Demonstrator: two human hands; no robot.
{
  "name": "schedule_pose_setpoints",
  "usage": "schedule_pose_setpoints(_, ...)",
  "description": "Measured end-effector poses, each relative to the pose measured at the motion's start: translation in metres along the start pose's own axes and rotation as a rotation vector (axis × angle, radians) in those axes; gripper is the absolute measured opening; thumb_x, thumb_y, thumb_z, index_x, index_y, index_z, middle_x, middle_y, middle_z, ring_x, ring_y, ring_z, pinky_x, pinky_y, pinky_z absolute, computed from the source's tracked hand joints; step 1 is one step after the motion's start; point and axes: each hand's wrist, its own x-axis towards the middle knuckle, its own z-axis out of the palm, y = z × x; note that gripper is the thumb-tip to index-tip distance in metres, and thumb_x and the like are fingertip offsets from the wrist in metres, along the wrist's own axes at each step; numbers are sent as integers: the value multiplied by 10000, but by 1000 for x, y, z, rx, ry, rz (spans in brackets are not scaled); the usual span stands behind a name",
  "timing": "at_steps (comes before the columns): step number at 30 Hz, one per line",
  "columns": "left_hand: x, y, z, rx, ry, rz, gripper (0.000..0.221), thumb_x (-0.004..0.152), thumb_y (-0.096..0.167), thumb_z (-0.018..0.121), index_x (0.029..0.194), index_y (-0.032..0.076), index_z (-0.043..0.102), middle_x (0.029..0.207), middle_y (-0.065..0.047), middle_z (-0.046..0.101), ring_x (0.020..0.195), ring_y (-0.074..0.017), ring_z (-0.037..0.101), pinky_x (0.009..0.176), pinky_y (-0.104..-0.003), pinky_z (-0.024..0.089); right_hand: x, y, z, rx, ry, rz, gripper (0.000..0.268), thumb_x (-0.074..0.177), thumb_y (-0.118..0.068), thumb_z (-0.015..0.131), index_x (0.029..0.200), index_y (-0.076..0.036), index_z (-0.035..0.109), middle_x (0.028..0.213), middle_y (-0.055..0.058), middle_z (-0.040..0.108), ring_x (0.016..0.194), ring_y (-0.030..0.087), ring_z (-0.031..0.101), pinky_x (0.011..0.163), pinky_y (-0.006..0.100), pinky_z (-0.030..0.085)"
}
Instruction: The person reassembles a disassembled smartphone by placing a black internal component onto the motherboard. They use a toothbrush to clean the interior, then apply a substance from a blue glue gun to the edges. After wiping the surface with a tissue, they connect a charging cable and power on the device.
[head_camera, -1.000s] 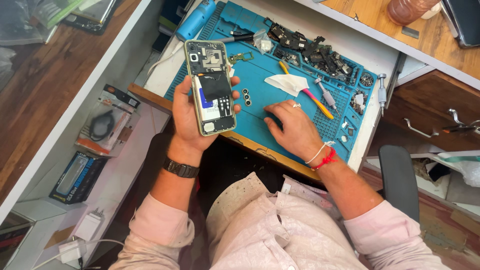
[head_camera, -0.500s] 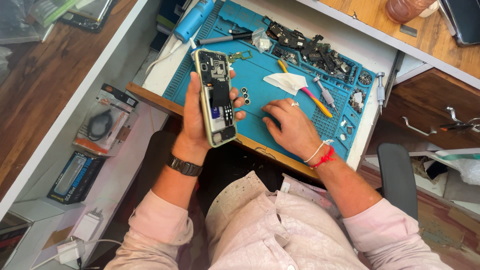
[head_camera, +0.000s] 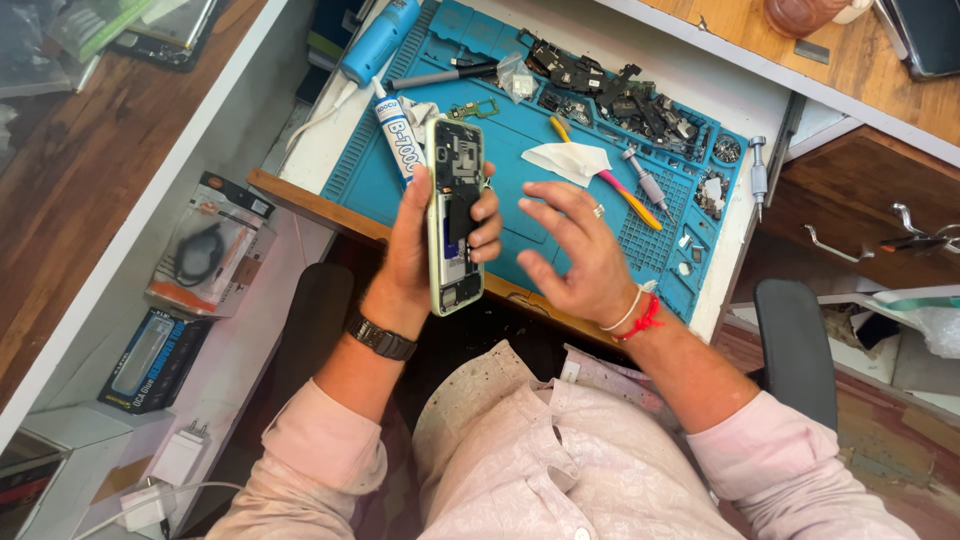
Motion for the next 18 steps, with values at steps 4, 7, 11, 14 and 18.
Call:
schedule_pose_setpoints(4,1,-13,5,-57,49,-87,734,1034,680,434,1363,31,528,930,-47,530,803,-176,538,644,-297,468,2,-5,0,29,-59,-66,727,930,-460,728,1434,21,521,1460,202,518,1417,421,486,1196,513,412)
schedule_pose_setpoints(7,3,-23,7,-56,113,-131,728,1034,715,393,1237,38,568,900,-47,552,769,-178,535,629,-311,468,2,-6,0,0,-115,-90,809,878,-551,742,1423,16,553,1444,185,527,1430,423,462,1183,515,416)
schedule_pose_setpoints(11,2,-31,8,-196,102,-193,741,1018,748,356,1163,57,583,874,-40,573,705,-172,530,601,-311,467,0,-6,2,-53,-154,-122,832,826,-566,799,1382,21,603,1395,157,556,1396,413,457,1138,502,429)
schedule_pose_setpoints(14,-1,-35,9,-209,123,-194,752,1007,763,353,1168,65,585,859,-42,567,679,-173,527,587,-316,472,-1,-6,2,-103,-149,-154,821,801,-552,823,1358,17,625,1371,139,569,1378,398,464,1116,500,429)
schedule_pose_setpoints(18,-2,-36,6,-195,124,-191,756,1014,761,358,1180,59,587,848,-40,560,672,-170,523,579,-314,470,-1,-8,2,-112,-149,-165,840,793,-570,831,1351,22,622,1356,147,562,1362,395,468,1091,497,433)
